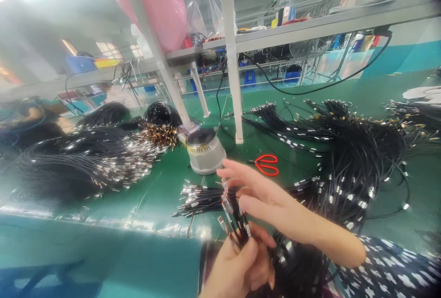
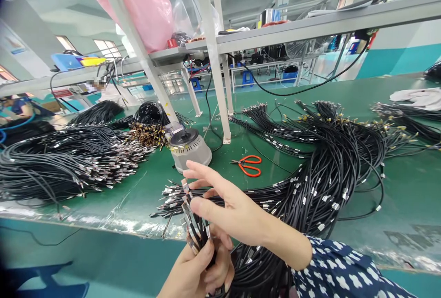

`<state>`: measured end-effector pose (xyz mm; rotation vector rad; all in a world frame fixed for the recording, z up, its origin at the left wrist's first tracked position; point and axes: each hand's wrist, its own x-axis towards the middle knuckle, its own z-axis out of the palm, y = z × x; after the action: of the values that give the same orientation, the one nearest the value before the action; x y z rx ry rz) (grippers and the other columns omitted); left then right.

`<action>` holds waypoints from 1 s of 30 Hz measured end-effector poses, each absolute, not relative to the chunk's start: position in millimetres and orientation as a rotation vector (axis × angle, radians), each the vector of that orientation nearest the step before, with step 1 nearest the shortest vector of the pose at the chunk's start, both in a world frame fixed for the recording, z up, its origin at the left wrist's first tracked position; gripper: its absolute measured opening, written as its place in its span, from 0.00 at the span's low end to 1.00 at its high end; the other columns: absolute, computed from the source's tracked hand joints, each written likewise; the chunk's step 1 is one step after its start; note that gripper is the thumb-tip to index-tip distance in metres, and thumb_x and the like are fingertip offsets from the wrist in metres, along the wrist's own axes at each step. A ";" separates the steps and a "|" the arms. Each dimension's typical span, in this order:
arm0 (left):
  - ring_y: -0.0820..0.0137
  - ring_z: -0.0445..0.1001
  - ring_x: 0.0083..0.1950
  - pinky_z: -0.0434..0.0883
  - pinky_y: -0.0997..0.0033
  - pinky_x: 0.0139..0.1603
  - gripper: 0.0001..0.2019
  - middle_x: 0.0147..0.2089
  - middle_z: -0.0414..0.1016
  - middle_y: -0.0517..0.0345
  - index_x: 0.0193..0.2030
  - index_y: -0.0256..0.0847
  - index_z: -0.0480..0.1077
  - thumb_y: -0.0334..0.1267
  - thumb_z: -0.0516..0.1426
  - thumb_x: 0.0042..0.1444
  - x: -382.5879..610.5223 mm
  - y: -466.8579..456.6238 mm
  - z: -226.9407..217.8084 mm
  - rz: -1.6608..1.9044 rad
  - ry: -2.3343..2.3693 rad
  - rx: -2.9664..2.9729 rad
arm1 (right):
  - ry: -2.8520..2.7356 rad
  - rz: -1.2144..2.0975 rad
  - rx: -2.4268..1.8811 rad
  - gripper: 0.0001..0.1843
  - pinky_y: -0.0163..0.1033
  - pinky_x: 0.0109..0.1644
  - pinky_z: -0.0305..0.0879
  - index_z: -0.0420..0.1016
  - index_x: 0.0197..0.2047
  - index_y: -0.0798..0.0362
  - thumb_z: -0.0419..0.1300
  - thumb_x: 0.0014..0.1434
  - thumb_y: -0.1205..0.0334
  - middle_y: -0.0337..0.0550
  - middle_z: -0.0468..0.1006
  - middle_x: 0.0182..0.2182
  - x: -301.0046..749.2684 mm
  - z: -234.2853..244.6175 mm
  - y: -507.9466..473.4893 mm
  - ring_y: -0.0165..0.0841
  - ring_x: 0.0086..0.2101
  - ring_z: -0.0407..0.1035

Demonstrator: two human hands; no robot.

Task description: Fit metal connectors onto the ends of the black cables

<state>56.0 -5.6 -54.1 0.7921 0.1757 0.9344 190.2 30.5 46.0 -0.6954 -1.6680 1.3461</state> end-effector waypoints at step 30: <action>0.71 0.71 0.24 0.64 0.73 0.27 0.15 0.25 0.77 0.54 0.40 0.38 0.71 0.49 0.60 0.56 42.6 -14.1 -15.3 1.018 0.408 0.808 | -1.466 1.593 -0.914 0.11 0.32 0.28 0.65 0.72 0.30 0.55 0.67 0.51 0.58 0.33 0.73 0.19 188.0 44.7 33.1 0.25 0.21 0.67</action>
<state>42.6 -14.1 -15.3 0.8080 0.4080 1.0180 188.0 33.1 44.7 -0.9138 -1.4657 1.5933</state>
